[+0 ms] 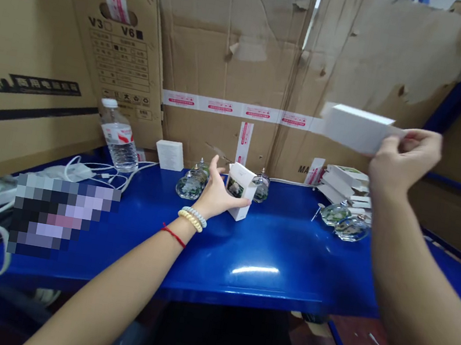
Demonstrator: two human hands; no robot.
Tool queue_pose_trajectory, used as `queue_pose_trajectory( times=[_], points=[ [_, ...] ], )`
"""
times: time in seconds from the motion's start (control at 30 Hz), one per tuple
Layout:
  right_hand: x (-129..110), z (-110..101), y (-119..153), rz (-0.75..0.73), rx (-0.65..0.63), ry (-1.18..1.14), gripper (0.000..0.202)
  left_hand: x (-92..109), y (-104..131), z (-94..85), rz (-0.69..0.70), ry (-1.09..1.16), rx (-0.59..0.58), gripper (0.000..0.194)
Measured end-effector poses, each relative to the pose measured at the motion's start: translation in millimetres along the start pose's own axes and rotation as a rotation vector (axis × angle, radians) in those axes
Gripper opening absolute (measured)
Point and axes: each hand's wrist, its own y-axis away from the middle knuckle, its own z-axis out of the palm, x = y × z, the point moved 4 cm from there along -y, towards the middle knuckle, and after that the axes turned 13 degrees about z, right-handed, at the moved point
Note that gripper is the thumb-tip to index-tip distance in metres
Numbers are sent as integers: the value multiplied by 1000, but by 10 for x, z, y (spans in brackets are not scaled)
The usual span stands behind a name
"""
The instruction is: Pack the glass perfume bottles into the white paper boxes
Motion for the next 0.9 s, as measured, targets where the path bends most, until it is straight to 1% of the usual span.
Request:
queue_pose_trajectory(
  times=[0.03,0.07,0.1,0.17,0.23,0.3,0.37,0.47,0.53,0.57,0.6,0.63,0.7,0.77,0.8,0.83,0.9],
  points=[
    [-28,68,148,155,-52,-167,13,0,-1,-13,11,0,20,138],
    [-66,152,301,257,-125,-300,14,-1,-5,-26,26,-1,46,136],
    [-92,226,446,343,-167,-406,15,-5,-11,-38,45,-4,73,133],
    [-79,341,685,488,-188,-545,14,-14,-27,-65,95,-20,137,124],
    [30,423,843,636,-214,-640,11,-16,-43,-97,163,-51,208,108],
    [176,474,919,755,-320,-764,9,9,-51,-135,238,-92,269,91],
    [288,467,928,779,-467,-902,7,87,-42,-173,323,-153,308,77],
    [317,383,916,689,-722,-1052,15,327,12,-198,495,-278,314,55],
    [246,335,961,633,-907,-1137,26,519,69,-163,610,-338,257,33],
    [195,321,1000,611,-982,-1177,31,605,100,-123,657,-347,193,24],
    [143,316,1046,599,-1041,-1213,36,680,133,-70,697,-343,108,20],
    [94,321,1099,599,-1088,-1241,39,741,168,-8,729,-326,12,20],
    [10,359,1213,623,-1171,-1278,43,818,239,116,742,-266,-166,25],
    [-57,408,1317,639,-1239,-1299,44,842,293,220,675,-188,-292,32],
    [-87,430,1360,629,-1273,-1300,45,834,309,264,602,-138,-341,37],
    [-114,448,1397,609,-1304,-1297,45,814,320,306,498,-70,-386,43],
    [-164,467,1455,553,-1356,-1286,43,745,338,388,218,129,-457,50]
  ],
)
